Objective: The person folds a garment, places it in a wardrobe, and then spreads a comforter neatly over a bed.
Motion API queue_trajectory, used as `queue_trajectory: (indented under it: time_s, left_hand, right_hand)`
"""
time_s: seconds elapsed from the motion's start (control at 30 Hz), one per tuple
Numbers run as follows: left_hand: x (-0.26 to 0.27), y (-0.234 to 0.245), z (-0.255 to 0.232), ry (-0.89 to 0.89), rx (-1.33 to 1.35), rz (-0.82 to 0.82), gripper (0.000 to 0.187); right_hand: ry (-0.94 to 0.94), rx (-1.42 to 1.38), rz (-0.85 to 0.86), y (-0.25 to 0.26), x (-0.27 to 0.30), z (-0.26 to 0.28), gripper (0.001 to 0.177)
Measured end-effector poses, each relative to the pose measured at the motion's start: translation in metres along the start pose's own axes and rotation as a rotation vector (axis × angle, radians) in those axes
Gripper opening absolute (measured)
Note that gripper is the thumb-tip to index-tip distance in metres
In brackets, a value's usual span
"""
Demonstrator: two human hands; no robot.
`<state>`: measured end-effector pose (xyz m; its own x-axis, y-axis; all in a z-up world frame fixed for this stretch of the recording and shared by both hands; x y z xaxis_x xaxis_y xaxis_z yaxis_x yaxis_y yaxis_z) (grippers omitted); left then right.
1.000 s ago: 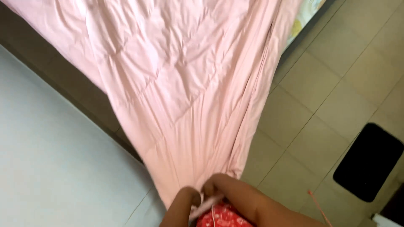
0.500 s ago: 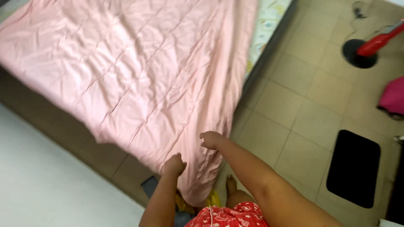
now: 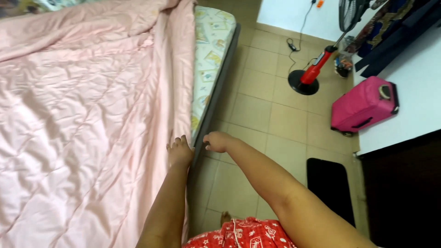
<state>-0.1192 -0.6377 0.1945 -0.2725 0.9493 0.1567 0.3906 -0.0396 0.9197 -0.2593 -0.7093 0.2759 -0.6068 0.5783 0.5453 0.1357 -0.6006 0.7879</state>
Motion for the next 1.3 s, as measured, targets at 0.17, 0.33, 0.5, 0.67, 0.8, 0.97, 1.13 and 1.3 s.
queue_trajectory:
  time_s: [0.17,0.33,0.5,0.67,0.8,0.97,1.13,1.3]
  left_hand:
    - [-0.079,0.004,-0.071,0.093,0.022,0.157,0.077]
    - [-0.185,-0.044,-0.086,0.079,-0.012,0.128,0.079]
    - [-0.288,-0.047,-0.075,0.162,0.06,0.171,0.071]
    - [-0.406,-0.105,-0.036,0.261,0.157,0.197,0.069]
    - [-0.487,-0.127,-0.002,0.347,0.152,0.328,0.075]
    - [-0.556,-0.146,0.016,0.442,0.247,0.43,0.075]
    - [-0.609,-0.166,0.017,0.541,0.336,0.406,0.07]
    - [-0.657,-0.181,0.031,0.743,0.405,0.335,0.073]
  right_hand:
    - [-0.03,-0.013,0.013,0.066,-0.021,-0.067,0.043]
    - [-0.004,-0.087,0.009,0.08,-0.078,-0.129,0.038]
    - [-0.023,-0.106,0.103,0.097,-0.186,-0.186,0.034]
    - [0.035,-0.066,0.107,0.14,-0.325,-0.227,0.029]
    - [0.021,-0.049,0.171,0.164,-0.424,-0.258,0.038]
    - [-0.045,-0.014,0.225,0.17,-0.526,-0.288,0.047]
    - [0.238,0.118,0.08,0.177,-0.63,-0.303,0.039]
    - [0.428,0.258,0.202,0.205,-0.728,-0.299,0.037]
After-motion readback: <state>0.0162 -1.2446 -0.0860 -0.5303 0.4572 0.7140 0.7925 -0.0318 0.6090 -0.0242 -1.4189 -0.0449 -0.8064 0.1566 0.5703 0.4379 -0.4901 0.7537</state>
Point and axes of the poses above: each hand's wrist, its own x-axis away from the middle knuckle, its own y-axis out of the back of the hand, z = x × y, the point moved 6 cm from there along -x, towards the middle knuckle, and after that the axes turned 8 degrees about -x, right-handed, at the moved point
